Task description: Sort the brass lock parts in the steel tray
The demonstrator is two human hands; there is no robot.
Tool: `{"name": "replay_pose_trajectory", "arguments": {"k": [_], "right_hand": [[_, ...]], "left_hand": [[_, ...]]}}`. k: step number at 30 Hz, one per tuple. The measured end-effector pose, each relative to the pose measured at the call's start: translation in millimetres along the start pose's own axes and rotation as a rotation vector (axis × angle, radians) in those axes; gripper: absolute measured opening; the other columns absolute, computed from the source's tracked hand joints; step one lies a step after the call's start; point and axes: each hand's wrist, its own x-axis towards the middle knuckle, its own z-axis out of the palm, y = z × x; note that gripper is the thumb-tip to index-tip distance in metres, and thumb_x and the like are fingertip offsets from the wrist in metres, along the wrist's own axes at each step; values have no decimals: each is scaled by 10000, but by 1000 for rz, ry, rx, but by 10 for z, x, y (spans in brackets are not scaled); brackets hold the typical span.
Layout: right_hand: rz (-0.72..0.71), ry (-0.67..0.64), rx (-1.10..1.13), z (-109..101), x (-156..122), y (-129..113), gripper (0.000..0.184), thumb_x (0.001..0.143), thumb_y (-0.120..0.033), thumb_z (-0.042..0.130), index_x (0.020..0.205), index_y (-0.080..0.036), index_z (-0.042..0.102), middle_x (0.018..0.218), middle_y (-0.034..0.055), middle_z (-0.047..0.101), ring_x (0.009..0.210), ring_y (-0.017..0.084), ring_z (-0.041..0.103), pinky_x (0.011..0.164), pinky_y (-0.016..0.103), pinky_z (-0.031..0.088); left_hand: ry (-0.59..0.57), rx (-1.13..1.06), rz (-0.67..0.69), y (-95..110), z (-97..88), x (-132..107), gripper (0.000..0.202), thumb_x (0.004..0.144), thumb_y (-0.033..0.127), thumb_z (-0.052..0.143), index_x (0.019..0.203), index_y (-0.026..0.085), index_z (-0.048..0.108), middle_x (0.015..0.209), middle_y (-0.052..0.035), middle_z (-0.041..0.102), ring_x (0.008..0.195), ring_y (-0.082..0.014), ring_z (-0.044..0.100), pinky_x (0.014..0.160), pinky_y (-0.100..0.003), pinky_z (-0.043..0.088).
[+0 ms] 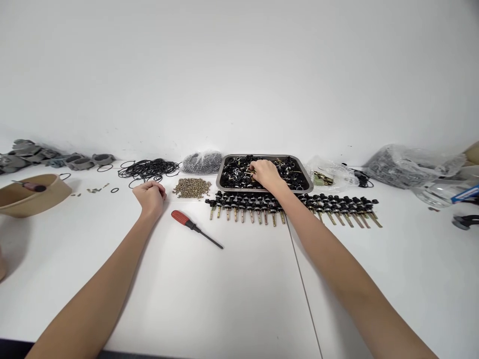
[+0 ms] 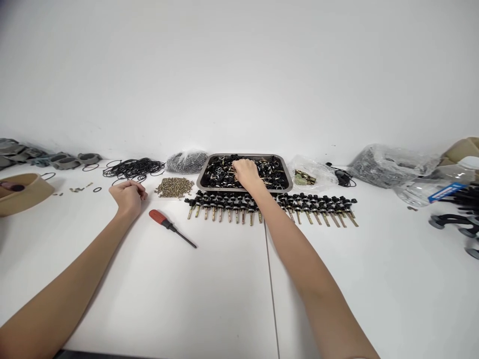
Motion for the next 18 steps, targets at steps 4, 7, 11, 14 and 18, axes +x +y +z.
{"name": "replay_pose_trajectory", "arguments": {"k": [4,7,11,14,18], "right_hand": [[-6,0,34,-21,13,29,320,836,-36,567,1074,-170,733,1055,148,720,998,298,663,821,345,497],[-4,17,82,-53,10,91,338,859,-57,542,1103,-179,742,1038,122,734,995,271,663,841,325,488],[13,54,231,-120,-7,187,277,847,-75,565,992,-172,780,923,94,750,852,225,659,831,313,481],[18,96,336,-203,-45,240,266,829,-71,569,961,-158,784,891,89,748,775,200,631,809,311,476],[63,186,402,-315,-90,366,304,817,-81,546,1001,-156,777,923,88,744,760,193,615,786,314,476]], "left_hand": [[3,-11,1,4,11,-2,134,389,120,387,438,181,497,393,-8,385,348,-126,373,388,-294,251],[8,-7,4,4,12,-6,149,396,110,379,451,167,505,395,-8,392,349,-121,382,376,-280,254],[4,-7,-1,10,15,-10,164,386,109,363,446,160,507,369,-3,381,340,-110,378,374,-270,252],[0,-11,4,13,17,-10,161,389,109,363,441,162,505,361,-2,376,334,-110,376,373,-271,249],[0,-12,15,8,18,-11,152,383,128,365,430,173,502,364,3,384,323,-114,378,365,-267,245]]}}
